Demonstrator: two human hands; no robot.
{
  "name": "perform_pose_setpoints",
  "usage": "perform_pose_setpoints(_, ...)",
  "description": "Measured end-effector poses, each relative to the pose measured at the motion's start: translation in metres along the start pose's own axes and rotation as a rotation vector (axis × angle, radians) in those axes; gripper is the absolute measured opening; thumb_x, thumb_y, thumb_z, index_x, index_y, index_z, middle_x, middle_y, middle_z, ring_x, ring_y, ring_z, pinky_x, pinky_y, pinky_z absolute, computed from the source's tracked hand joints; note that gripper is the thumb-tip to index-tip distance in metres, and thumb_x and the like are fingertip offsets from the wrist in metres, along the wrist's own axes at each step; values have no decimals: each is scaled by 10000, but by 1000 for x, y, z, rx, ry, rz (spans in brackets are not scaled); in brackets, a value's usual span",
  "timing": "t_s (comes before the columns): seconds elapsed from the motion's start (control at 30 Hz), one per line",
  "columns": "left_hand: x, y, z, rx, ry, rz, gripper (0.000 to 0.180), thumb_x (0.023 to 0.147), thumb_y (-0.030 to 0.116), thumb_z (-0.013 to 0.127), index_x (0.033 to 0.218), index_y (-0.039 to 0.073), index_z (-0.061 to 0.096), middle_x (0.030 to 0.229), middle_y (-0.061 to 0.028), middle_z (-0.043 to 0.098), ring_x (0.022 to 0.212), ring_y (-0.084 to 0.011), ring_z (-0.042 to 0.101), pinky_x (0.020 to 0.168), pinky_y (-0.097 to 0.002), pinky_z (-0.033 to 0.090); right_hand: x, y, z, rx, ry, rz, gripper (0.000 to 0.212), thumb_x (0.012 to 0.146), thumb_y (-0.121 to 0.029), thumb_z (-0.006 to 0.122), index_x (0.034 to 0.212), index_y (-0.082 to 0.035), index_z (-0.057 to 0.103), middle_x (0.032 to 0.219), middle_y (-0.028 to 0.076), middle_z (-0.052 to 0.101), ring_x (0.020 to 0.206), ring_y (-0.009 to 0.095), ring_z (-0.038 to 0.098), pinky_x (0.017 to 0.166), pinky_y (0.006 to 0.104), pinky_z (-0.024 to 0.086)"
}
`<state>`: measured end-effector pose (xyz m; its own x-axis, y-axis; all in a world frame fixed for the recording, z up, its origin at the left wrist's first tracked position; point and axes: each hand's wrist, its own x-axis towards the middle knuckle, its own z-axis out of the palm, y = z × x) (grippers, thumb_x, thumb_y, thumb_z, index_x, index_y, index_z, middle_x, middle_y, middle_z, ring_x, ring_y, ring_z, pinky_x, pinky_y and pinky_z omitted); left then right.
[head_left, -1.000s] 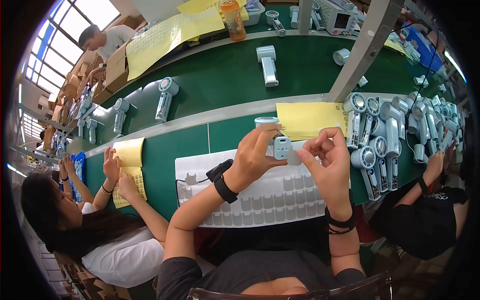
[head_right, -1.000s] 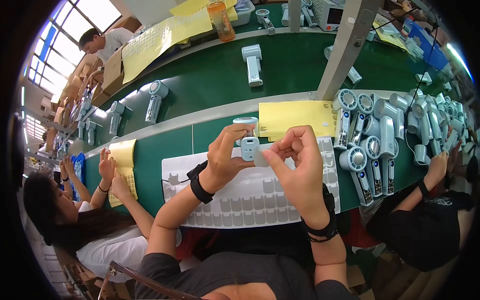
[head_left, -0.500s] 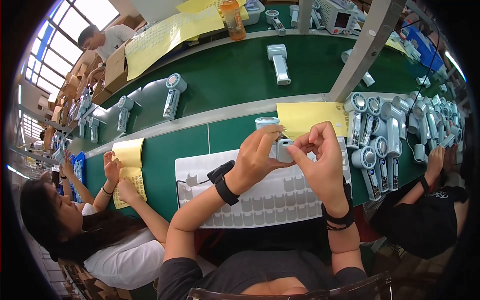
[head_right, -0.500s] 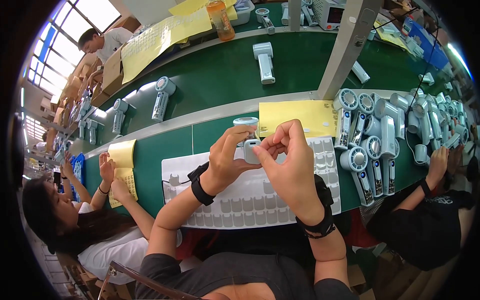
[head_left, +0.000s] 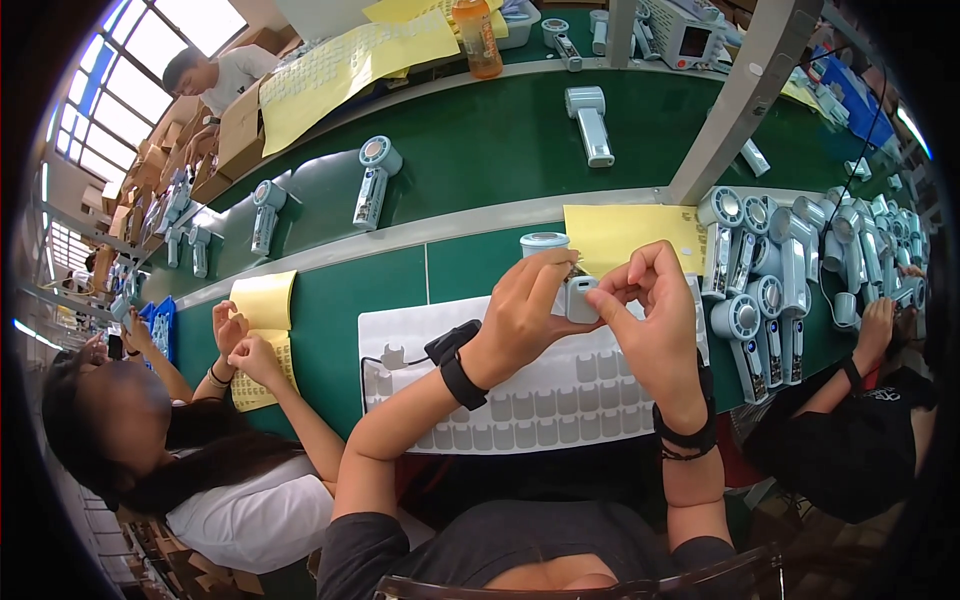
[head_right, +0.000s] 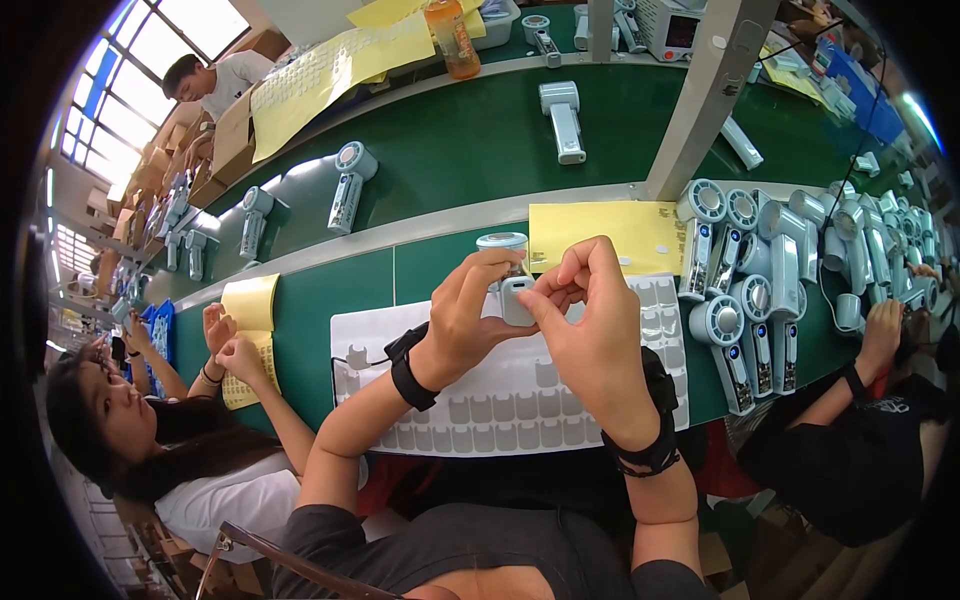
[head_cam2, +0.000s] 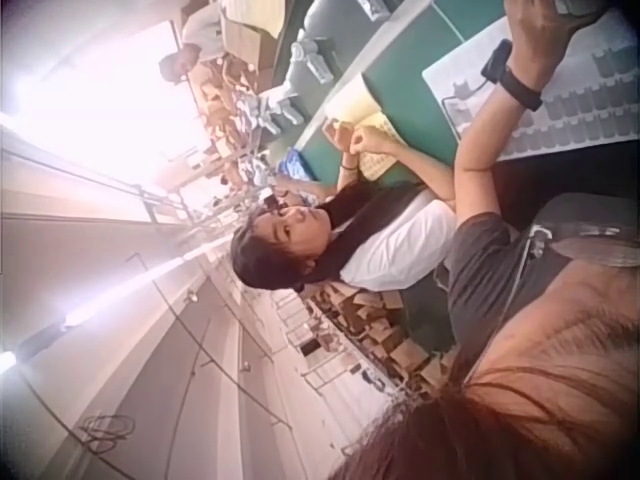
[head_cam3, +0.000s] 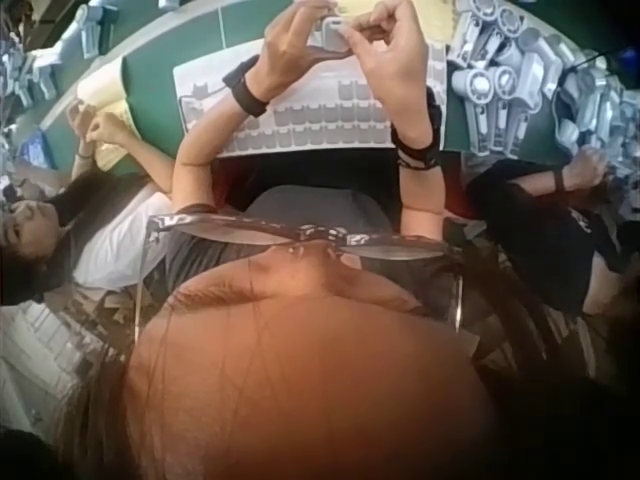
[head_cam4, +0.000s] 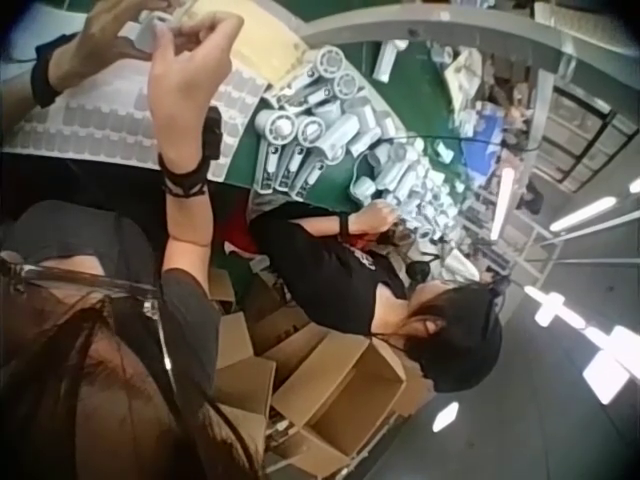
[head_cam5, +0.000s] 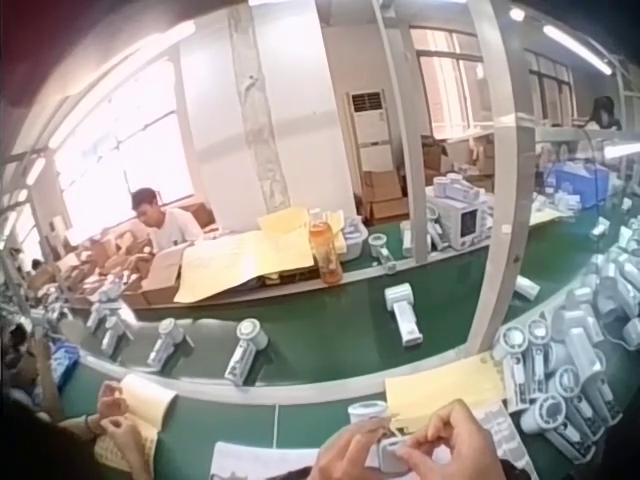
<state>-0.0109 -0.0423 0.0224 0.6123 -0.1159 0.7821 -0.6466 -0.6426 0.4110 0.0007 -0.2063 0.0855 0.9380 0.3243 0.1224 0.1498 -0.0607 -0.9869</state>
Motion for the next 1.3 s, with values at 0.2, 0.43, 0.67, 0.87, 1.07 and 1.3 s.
perform_pose_setpoints(0.2, 2, 3, -1, 11, 0, -11, 619, 526, 79, 926, 999, -20, 539, 1056, -197, 662, 919, -321, 685, 771, -356, 583, 1, 4, -3, 34, -25, 4, 365, 821, 89, 685, 925, -73, 375, 848, 81, 612, 769, 115, 587, 715, 245, 512)
perform_pose_setpoints(0.43, -4, -1, 1, 0, 16, -13, 627, 543, 137, 924, 1038, -27, 576, 1052, -167, 654, 904, -308, 671, 763, -362, 566, 1, 4, -2, 27, -33, -22, 362, 828, 83, 683, 920, -74, 370, 851, 84, 607, 773, 120, 592, 706, 246, 524)
perform_pose_setpoints(0.67, -4, -2, 3, -9, 30, -9, 652, 541, 157, 922, 1070, -33, 591, 1056, -152, 648, 895, -300, 662, 753, -364, 555, 2, 7, -5, 179, -53, 29, 361, 835, 83, 677, 920, -80, 366, 854, 81, 608, 785, 118, 591, 732, 251, 513)
perform_pose_setpoints(0.87, -3, -3, 2, -2, 28, 1, 656, 544, 153, 920, 1077, -36, 586, 1065, -153, 644, 885, -295, 661, 742, -366, 555, 0, 1, 0, 30, -13, -22, 366, 826, 83, 684, 920, -78, 369, 847, 78, 610, 787, 114, 591, 740, 246, 500)
perform_pose_setpoints(1.07, -3, -1, 3, -22, 16, -13, 650, 545, 157, 919, 1068, -35, 584, 1064, -154, 644, 886, -296, 660, 743, -367, 556, -2, -2, 3, -69, 30, -22, 369, 815, 79, 695, 921, -72, 375, 828, 76, 615, 770, 105, 586, 724, 240, 485)
perform_pose_setpoints(1.3, -5, -3, 2, 4, 17, 5, 645, 539, 160, 920, 1053, -33, 581, 1065, -154, 646, 899, -305, 657, 753, -369, 558, -8, -9, 12, -131, 93, -46, 364, 811, 70, 699, 919, -67, 380, 809, 63, 620, 726, 95, 574, 698, 238, 477)
